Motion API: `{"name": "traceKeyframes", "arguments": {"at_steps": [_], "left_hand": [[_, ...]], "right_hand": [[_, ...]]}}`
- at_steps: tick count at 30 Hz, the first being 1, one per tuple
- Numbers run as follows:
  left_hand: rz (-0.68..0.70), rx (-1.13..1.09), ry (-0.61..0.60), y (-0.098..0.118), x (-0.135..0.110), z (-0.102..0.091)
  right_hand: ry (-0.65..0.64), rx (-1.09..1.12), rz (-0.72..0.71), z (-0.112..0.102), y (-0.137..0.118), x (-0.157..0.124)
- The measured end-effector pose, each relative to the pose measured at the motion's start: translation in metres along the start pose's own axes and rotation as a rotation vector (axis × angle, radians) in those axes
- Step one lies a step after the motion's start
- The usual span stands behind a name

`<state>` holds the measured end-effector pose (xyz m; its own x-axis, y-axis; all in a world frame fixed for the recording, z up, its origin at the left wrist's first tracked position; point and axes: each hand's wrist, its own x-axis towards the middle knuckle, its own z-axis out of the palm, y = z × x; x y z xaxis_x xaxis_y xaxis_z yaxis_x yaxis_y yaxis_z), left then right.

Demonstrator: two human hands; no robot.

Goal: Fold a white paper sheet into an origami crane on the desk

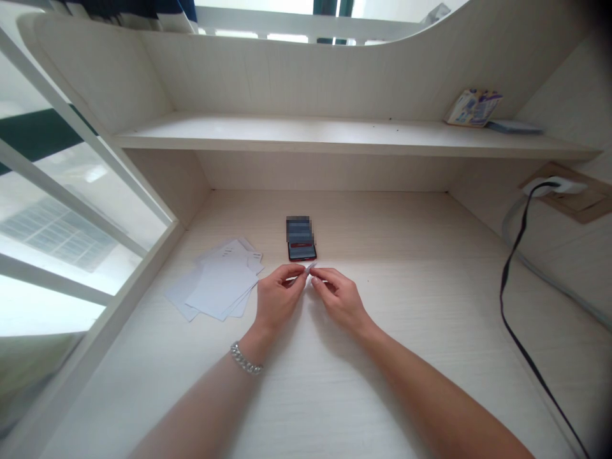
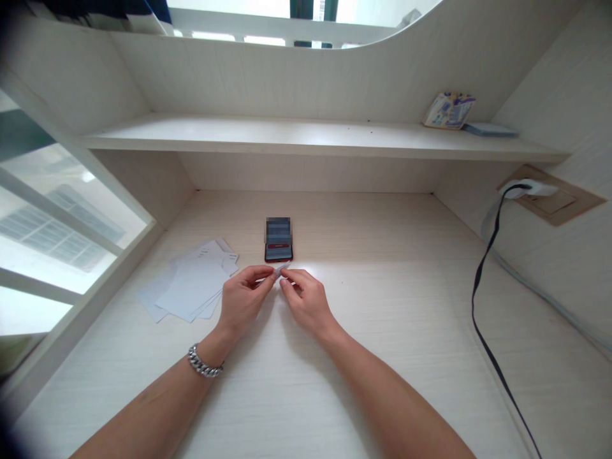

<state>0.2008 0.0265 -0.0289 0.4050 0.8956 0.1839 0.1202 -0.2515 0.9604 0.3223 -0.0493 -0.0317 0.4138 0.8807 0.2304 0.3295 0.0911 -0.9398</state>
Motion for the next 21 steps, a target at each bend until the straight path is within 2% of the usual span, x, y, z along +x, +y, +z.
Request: {"name": "traceKeyframes", "arguments": {"at_steps": [5,8,10,13,15,16,21], "left_hand": [[0.113,0.091,-0.140,0.007,-0.005,0.002],[0.157,0.109,-0.186,0.006,-0.005,0.002],[0.132,0.100,-0.165,0.003,-0.003,0.000],[0.073,0.110,-0.021,-0.001,0.003,-0.005],[0.055,0.105,0.026,-0.003,0.007,-0.008],[0.041,0.068,0.007,-0.004,0.008,-0.008],[-0.032,-0.065,-0.242,-0.004,0.008,-0.005]], "right_hand": [[-0.036,0.248,0.168,0.001,0.008,0.005],[0.001,0.340,0.236,-0.001,0.017,0.009],[0.024,0.341,0.263,-0.001,0.023,0.010],[0.032,0.336,0.306,-0.003,0.027,0.011],[0.011,0.340,0.324,-0.004,0.026,0.012],[-0.004,0.340,0.328,-0.004,0.025,0.011],[-0.078,0.300,0.319,-0.006,0.020,0.011]]}}
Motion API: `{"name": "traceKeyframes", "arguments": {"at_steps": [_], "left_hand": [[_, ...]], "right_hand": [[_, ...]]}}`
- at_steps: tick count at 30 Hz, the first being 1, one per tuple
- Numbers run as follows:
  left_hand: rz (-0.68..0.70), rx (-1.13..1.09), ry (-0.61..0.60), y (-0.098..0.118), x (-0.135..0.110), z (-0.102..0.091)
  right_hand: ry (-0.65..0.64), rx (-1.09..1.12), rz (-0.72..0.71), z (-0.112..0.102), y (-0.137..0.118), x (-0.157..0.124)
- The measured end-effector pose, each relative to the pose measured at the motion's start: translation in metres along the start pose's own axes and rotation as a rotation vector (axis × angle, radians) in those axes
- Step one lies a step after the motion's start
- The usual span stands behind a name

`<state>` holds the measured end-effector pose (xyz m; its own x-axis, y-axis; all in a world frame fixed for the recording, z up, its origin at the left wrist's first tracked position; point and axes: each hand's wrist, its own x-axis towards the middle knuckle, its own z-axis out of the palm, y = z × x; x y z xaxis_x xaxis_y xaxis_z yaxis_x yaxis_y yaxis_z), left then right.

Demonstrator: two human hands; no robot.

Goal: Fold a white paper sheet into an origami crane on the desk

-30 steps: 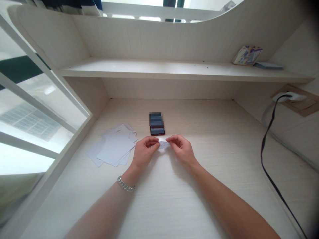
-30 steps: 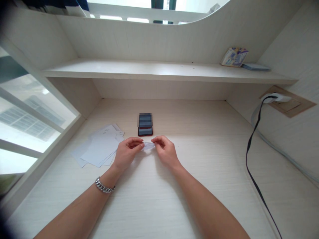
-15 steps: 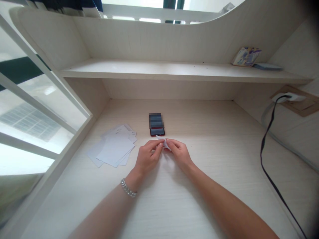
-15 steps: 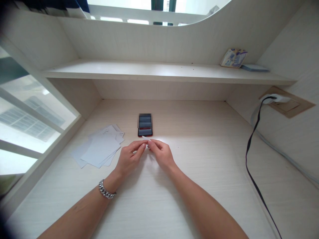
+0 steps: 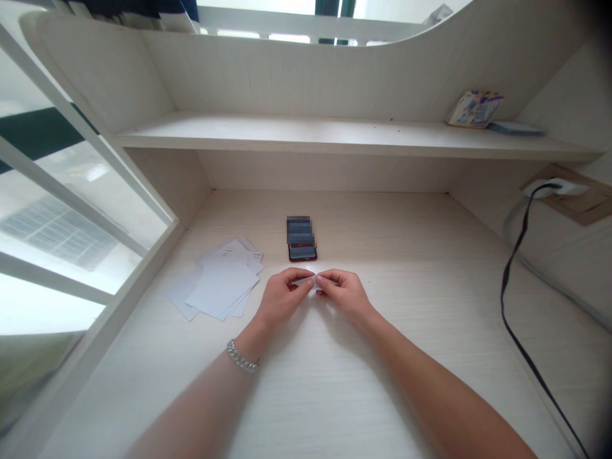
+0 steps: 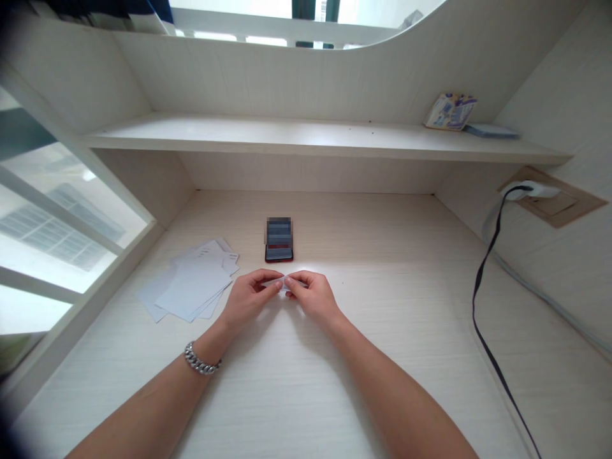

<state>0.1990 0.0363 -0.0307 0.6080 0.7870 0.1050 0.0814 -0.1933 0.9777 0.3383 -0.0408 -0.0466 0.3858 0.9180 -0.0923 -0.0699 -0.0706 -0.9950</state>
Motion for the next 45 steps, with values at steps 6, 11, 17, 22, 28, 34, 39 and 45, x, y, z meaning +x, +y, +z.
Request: {"name": "traceKeyframes", "arguments": {"at_steps": [6,11,17,22,28,34,39,45], "left_hand": [[-0.019,0.011,-0.054,-0.0023,-0.0008,0.0005],[-0.046,-0.002,-0.066,-0.0069,0.0014,-0.0017],[-0.065,-0.050,-0.096,-0.0059,0.0008,-0.0026],[-0.073,-0.061,-0.101,-0.0053,0.0002,-0.0023],[-0.098,-0.156,-0.119,-0.0018,0.0003,-0.0019],[-0.066,-0.135,-0.093,-0.0007,-0.0005,-0.0021],[-0.006,-0.059,-0.062,-0.0023,-0.0017,-0.0013],[-0.007,-0.028,-0.067,-0.0031,-0.0010,-0.0022]], "right_hand": [[-0.066,-0.077,-0.014,-0.0022,-0.0042,-0.0007],[-0.016,-0.065,-0.042,-0.0006,-0.0073,-0.0030],[-0.049,-0.007,-0.014,-0.0006,-0.0083,-0.0040],[-0.057,0.066,0.021,-0.0010,-0.0068,-0.0029],[-0.073,0.153,0.018,-0.0018,-0.0052,-0.0029],[-0.123,0.155,0.011,-0.0042,-0.0055,-0.0024],[-0.138,0.136,0.018,-0.0048,-0.0036,-0.0004],[-0.130,0.104,0.041,-0.0047,-0.0027,-0.0001]]}}
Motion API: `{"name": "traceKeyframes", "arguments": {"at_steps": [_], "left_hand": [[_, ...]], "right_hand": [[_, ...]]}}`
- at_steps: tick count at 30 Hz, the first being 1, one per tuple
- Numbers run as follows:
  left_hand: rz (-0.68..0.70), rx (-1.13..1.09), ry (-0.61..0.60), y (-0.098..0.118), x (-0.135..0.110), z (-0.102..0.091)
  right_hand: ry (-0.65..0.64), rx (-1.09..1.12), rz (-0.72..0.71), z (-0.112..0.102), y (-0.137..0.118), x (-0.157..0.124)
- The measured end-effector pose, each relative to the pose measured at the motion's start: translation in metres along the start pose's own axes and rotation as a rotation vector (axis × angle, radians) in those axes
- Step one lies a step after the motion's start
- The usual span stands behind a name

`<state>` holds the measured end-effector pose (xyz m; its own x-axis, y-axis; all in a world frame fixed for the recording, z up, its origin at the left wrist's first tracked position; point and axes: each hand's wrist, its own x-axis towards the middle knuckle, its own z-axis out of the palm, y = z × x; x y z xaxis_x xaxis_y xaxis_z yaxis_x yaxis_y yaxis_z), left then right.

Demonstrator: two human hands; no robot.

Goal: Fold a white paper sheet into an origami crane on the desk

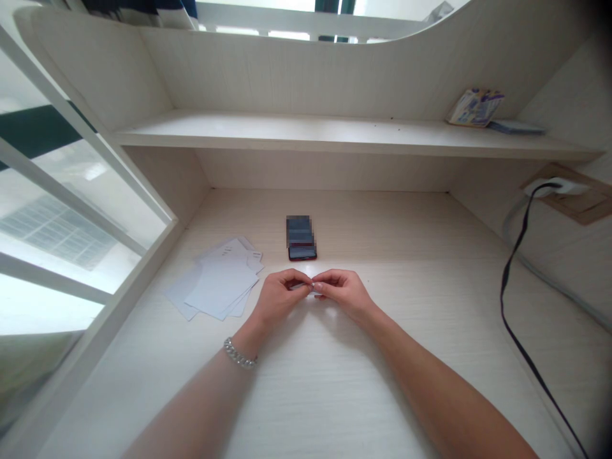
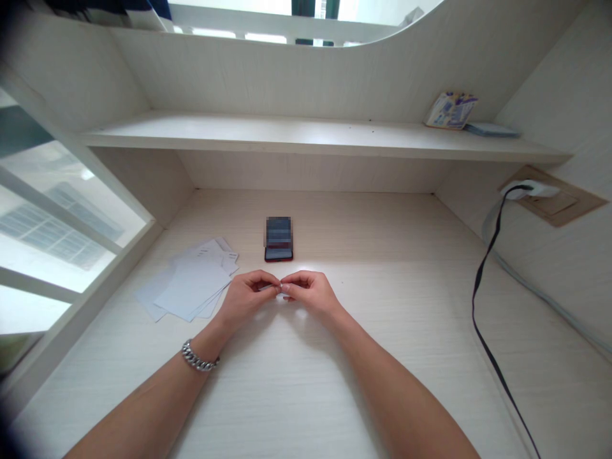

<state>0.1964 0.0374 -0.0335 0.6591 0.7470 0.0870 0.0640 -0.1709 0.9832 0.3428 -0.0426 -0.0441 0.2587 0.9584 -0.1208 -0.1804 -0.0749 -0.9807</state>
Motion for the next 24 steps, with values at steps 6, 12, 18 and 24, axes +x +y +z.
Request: {"name": "traceKeyframes", "arguments": {"at_steps": [6,12,18,24], "left_hand": [[-0.007,0.031,0.022,-0.0027,-0.0003,-0.0019],[-0.070,-0.081,0.008,-0.0002,0.0020,-0.0023],[-0.081,-0.205,0.036,-0.0037,0.0042,-0.0005],[-0.018,-0.076,0.041,-0.0097,0.0025,-0.0008]], "right_hand": [[0.003,-0.024,-0.021,-0.0003,-0.0006,-0.0013],[0.076,-0.083,-0.065,0.0008,-0.0019,-0.0009],[0.112,-0.123,-0.084,0.0018,-0.0017,-0.0017],[0.068,-0.179,-0.136,0.0042,-0.0018,-0.0048]]}}
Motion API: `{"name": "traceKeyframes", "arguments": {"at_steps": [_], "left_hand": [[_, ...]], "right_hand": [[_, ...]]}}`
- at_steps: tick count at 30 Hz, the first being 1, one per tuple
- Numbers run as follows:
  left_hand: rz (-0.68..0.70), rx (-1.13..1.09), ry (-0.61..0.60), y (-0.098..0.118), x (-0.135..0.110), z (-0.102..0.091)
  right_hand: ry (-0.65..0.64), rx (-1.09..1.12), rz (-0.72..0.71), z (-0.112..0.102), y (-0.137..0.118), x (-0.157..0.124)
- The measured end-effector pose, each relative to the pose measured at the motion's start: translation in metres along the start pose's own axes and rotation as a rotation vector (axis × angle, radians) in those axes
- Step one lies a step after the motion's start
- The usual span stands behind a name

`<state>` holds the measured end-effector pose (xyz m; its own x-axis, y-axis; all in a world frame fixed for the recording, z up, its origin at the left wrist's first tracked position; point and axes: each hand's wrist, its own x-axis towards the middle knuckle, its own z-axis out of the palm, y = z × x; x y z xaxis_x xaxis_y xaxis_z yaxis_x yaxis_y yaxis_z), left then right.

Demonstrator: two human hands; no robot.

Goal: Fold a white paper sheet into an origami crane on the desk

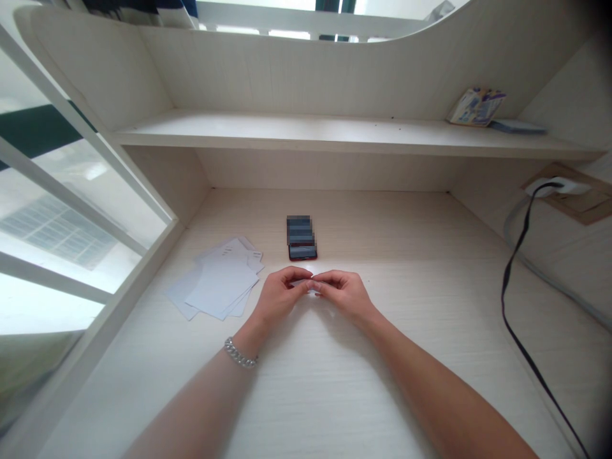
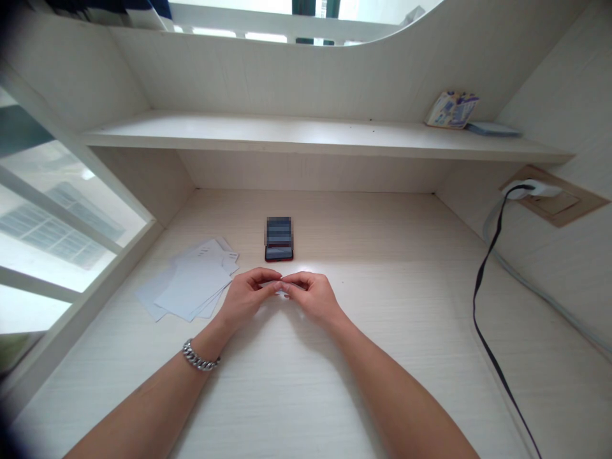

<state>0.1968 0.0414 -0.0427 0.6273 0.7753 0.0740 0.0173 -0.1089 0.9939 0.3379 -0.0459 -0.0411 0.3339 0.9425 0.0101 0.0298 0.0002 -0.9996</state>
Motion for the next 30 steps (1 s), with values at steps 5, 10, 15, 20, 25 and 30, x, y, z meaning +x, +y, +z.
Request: {"name": "traceKeyframes", "arguments": {"at_steps": [5,10,15,20,25,30], "left_hand": [[-0.002,-0.058,0.034,-0.0012,-0.0002,0.0012],[0.028,-0.075,0.061,0.0031,0.0003,0.0027],[0.047,-0.060,0.082,0.0041,-0.0007,0.0038],[0.048,-0.019,0.088,0.0046,-0.0027,0.0035],[0.029,-0.057,0.081,0.0060,-0.0024,0.0027],[0.032,-0.050,0.089,0.0049,-0.0018,0.0022]], "right_hand": [[0.016,-0.026,-0.016,0.0013,-0.0033,-0.0006],[0.036,0.054,0.024,0.0023,-0.0060,0.0005],[0.038,0.041,-0.004,0.0028,-0.0051,-0.0002],[0.049,-0.035,-0.041,0.0032,-0.0057,-0.0024],[0.065,-0.088,-0.052,0.0025,-0.0073,-0.0037],[0.054,-0.078,-0.065,0.0020,-0.0071,-0.0037]]}}
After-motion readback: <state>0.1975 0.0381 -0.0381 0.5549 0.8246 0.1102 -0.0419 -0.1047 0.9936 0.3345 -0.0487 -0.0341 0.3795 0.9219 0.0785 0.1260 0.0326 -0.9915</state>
